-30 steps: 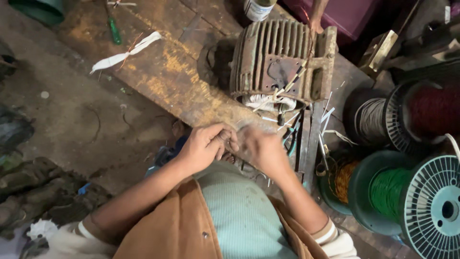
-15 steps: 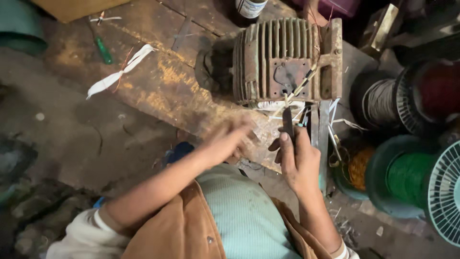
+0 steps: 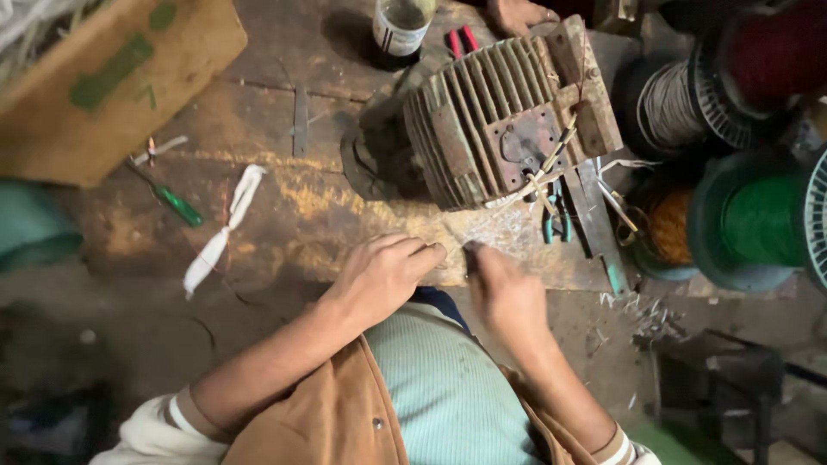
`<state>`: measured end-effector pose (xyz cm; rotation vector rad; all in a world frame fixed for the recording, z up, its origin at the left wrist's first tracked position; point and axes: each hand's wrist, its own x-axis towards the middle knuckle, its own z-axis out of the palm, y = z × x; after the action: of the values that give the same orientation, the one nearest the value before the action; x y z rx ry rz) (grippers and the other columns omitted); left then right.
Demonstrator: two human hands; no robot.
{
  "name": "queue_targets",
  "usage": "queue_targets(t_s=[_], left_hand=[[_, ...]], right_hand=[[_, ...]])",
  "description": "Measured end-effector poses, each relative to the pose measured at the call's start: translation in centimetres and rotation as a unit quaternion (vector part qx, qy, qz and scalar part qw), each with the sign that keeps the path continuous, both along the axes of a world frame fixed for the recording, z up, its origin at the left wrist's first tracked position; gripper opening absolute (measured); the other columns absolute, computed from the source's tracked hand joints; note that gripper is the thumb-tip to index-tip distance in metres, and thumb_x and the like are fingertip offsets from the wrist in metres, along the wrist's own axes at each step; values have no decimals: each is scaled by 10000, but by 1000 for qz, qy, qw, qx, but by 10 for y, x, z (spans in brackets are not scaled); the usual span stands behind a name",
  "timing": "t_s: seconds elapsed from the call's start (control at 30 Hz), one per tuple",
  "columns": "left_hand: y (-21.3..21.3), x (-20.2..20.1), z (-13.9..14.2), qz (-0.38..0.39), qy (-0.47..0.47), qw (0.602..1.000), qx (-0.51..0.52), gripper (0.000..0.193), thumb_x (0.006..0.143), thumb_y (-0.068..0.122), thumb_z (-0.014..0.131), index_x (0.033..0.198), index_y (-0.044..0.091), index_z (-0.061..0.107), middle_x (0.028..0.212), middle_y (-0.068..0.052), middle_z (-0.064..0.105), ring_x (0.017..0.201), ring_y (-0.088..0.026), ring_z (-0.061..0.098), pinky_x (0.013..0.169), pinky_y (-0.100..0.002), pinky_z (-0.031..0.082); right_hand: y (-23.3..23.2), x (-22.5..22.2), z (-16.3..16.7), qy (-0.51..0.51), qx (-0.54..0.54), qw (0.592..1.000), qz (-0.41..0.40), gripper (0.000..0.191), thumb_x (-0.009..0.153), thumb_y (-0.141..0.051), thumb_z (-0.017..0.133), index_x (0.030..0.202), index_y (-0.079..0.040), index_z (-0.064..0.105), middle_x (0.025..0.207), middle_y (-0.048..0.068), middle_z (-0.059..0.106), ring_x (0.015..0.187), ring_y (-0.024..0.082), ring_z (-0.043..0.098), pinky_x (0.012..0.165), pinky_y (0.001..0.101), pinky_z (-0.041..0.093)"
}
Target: The person works at a cluttered workbench on an electric motor stator, using a small blade to cut and strip insulation from the ends of copper winding wires. They hold each wire end against the bench, slice the insulation, and pull the trimmed pieces away, working through the wire leads one at a time.
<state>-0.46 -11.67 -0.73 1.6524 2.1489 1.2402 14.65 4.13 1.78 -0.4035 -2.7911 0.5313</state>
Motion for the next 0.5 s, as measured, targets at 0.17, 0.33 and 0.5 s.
queue_targets(t_s=[0.17,0.33,0.5], left_hand=[[2,-24,8,-17,29,999,1,287,795,74,623,1062,90,726,898,-62,695,931,-274,654,716,-390,556],[-3,-34,10,-28,63,998,5,239,822,101,621,1038,116,723,884,-26,682,938,-248,643,753,-400,544],[-3,-31,14,-47,35,998,-20,256,840,83,601,1066,110,717,932,-47,673,957,-247,633,776,-386,550]], right_hand=[[-12,-12,0,-24,-60,995,-81,148,935,-107,638,1076,-62,641,800,166,681,697,386,685,599,467,537],[-6,-12,-6,-56,-50,992,-102,40,927,-66,632,965,-64,620,783,196,655,707,404,673,587,470,527],[-3,-16,-7,-24,-118,992,-21,107,901,-69,651,991,-41,601,800,186,675,721,397,680,596,468,538]])
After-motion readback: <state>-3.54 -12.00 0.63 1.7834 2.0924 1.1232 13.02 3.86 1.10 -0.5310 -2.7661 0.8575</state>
